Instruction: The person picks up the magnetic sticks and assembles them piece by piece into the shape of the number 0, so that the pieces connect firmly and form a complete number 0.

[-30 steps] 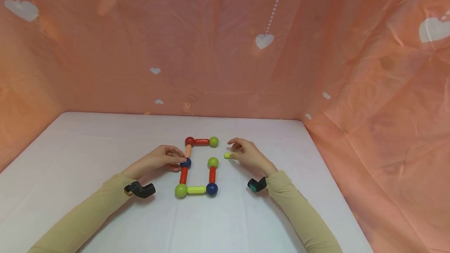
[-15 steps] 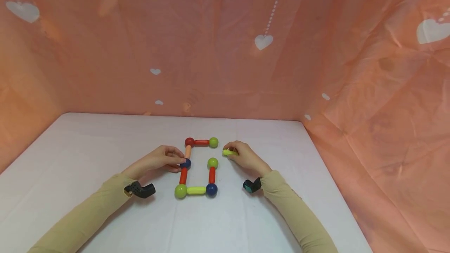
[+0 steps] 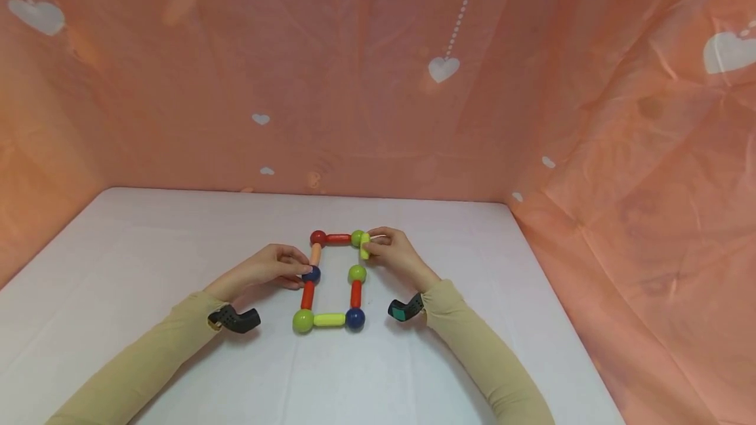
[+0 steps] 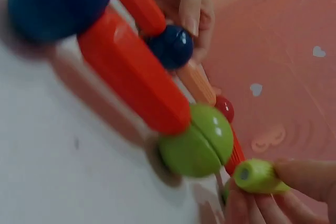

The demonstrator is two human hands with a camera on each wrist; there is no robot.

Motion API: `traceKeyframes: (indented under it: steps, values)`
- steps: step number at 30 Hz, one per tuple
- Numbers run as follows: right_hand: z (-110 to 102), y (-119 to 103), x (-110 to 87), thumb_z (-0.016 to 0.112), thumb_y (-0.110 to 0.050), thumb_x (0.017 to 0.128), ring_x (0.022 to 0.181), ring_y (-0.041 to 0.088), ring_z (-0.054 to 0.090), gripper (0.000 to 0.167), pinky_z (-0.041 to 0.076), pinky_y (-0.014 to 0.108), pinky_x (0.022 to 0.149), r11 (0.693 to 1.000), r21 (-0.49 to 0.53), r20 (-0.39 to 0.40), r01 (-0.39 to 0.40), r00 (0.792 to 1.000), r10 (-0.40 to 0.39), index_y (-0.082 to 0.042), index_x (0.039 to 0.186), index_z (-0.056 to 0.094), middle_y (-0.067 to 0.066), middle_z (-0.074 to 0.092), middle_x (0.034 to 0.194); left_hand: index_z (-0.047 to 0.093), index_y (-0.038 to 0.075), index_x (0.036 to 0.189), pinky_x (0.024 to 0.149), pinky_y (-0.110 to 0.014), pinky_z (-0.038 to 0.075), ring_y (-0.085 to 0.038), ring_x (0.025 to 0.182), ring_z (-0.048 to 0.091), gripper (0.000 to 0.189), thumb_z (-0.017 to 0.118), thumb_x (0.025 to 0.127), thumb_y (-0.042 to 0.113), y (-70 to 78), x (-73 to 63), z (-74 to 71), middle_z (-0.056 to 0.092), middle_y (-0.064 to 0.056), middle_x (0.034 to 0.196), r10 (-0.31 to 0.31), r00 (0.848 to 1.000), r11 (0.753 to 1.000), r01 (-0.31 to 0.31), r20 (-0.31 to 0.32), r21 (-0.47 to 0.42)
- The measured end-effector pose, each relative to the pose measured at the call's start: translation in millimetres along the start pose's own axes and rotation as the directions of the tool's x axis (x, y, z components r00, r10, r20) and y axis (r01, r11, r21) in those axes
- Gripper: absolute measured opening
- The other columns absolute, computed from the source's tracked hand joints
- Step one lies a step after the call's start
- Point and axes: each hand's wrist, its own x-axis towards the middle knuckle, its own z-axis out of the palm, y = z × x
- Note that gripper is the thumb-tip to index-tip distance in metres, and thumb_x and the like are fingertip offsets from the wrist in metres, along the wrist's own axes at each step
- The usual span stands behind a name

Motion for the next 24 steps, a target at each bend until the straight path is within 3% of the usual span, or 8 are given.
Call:
traceKeyframes:
  steps: [7,15,24]
  values:
    - [10,-1,2.6,0.066,-0.011,0.091,0.090,0.022,0.067,0.046,0.054,0.035,0.084,0.998,0.063,-0.037,-0.019,0.999,0.022,0.006,0.129,0.046,0.022,0.064,0.113,0.060,-0.006,0.110,0.073,-0.031,0.057,-0.020,0.072,0.066,0.034,0.072,0.087,0.016,0.8,-0.6,-0.9,0.066,-0.013,0.091,0.005,1.000,1.000,-0.005,-0.002,-0.006]
    - [17,4,7.0,0.064,-0.002,0.089,0.080,0.015,0.066,0.038,0.056,0.032,0.077,0.998,0.064,-0.026,0.007,1.000,-0.005,0.011,0.122,0.050,0.018,0.068,0.096,0.059,-0.007,0.111,0.074,-0.031,0.057,-0.020,0.074,0.066,0.035,0.072,0.087,0.015,0.2,-0.2,0.4,0.066,-0.014,0.092,-0.014,1.000,1.000,0.014,-0.012,-0.008]
    - [21,3,5.5,0.066,-0.006,0.088,0.080,0.016,0.065,0.037,0.056,0.031,0.075,0.999,0.028,-0.052,-0.045,0.998,0.046,0.009,0.119,0.054,0.015,0.068,0.095,0.061,-0.006,0.109,0.074,-0.032,0.057,-0.020,0.075,0.066,0.032,0.071,0.088,0.015,1.7,-2.1,0.3,0.066,-0.013,0.092,-0.013,1.000,1.000,0.013,-0.009,0.001]
